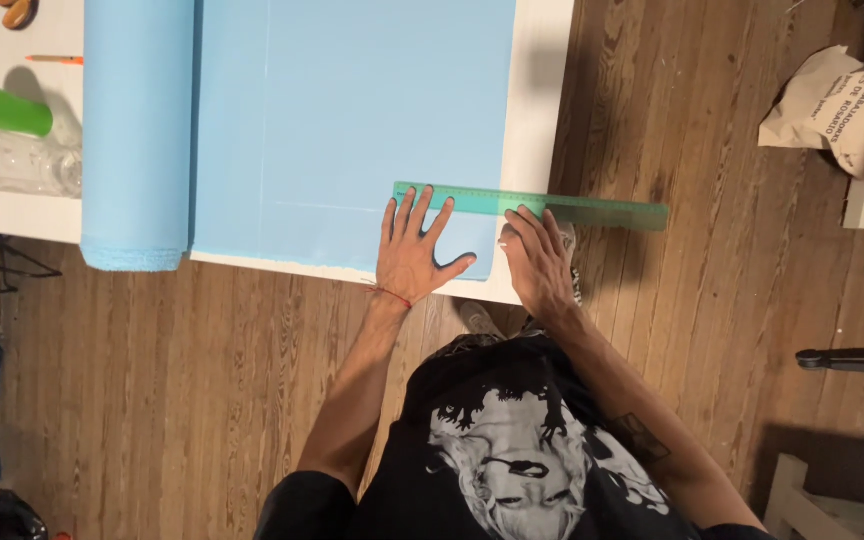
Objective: Marking layout lines on a large sheet of blue material using a ruler and a white marker
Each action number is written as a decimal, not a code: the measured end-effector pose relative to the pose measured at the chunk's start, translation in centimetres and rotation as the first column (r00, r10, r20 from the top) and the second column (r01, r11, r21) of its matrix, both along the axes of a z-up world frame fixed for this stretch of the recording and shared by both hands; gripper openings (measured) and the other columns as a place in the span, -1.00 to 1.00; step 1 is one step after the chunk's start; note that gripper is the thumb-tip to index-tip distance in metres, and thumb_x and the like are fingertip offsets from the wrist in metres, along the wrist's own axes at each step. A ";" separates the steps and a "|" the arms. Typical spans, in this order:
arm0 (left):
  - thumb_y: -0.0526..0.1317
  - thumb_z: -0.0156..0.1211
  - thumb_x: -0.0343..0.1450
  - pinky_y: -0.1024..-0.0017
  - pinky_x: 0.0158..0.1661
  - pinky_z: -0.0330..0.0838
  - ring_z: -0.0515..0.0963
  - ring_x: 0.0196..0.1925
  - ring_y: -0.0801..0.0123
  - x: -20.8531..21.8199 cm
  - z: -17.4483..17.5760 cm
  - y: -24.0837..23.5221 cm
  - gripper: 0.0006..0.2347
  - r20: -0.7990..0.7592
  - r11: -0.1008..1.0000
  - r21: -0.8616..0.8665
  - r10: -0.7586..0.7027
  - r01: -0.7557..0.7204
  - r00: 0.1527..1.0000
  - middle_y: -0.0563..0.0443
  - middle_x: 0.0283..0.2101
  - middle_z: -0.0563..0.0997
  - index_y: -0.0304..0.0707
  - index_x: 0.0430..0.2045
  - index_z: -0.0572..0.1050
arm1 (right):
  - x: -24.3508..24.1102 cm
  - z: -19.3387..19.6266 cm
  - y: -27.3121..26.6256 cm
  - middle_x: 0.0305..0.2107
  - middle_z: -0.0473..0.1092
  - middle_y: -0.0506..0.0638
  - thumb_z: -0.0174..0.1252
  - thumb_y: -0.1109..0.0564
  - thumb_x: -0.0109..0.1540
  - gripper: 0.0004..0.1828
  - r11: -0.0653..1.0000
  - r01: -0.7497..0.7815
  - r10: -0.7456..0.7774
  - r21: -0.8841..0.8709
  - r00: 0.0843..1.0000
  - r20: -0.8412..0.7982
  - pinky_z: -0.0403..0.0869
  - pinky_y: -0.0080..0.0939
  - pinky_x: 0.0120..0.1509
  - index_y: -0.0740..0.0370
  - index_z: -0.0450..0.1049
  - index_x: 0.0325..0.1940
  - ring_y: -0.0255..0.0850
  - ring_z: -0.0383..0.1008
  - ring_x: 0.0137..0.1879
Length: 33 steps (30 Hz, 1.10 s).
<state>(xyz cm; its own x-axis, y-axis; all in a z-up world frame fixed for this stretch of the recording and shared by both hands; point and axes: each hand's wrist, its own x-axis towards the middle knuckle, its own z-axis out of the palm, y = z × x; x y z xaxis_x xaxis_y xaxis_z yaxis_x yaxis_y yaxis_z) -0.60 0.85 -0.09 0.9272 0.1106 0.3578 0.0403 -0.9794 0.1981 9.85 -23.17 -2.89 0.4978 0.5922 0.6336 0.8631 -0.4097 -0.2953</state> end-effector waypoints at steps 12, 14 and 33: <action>0.53 0.32 0.43 -0.27 0.68 0.09 0.42 0.67 -0.23 0.2 0.2 0.0 -0.15 0.037 1.000 -0.023 0.003 -0.002 0.999 -0.21 0.60 0.48 0.13 0.59 0.50 | -0.2 2.2 0.5 0.25 0.59 0.14 0.25 0.08 0.58 -0.83 0.997 0.059 -0.059 -0.046 0.998 0.014 0.41 0.34 0.73 0.22 0.61 0.14 0.14 0.61 0.50; 0.53 0.32 0.42 -0.27 0.68 0.10 0.43 0.67 -0.22 0.1 0.5 -0.1 -0.15 0.032 1.000 -0.016 0.004 -0.004 0.999 -0.21 0.60 0.48 0.12 0.59 0.50 | -0.3 1.8 0.5 0.25 0.60 0.14 0.23 0.06 0.58 -0.82 0.997 0.063 -0.062 -0.047 0.998 0.006 0.41 0.34 0.74 0.22 0.61 0.14 0.14 0.61 0.50; 0.62 0.23 0.37 -0.30 0.64 0.18 0.52 0.59 -0.25 0.8 1.3 0.2 -0.14 0.023 1.000 0.006 -0.002 0.002 1.000 -0.22 0.51 0.57 0.19 0.49 0.59 | 0.2 1.4 -0.4 0.17 0.55 0.29 0.16 0.08 0.61 -0.78 0.999 0.032 -0.039 -0.029 0.968 -0.247 0.43 0.35 0.73 0.30 0.58 0.11 0.28 0.62 0.42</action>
<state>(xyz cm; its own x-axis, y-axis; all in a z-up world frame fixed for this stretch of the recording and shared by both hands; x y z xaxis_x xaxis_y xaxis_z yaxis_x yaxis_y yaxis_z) 0.22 1.08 1.26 0.9189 0.1066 0.3798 0.0341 -0.9807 0.1927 10.10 -23.59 -1.48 0.6581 0.5852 0.4738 0.7495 -0.4486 -0.4869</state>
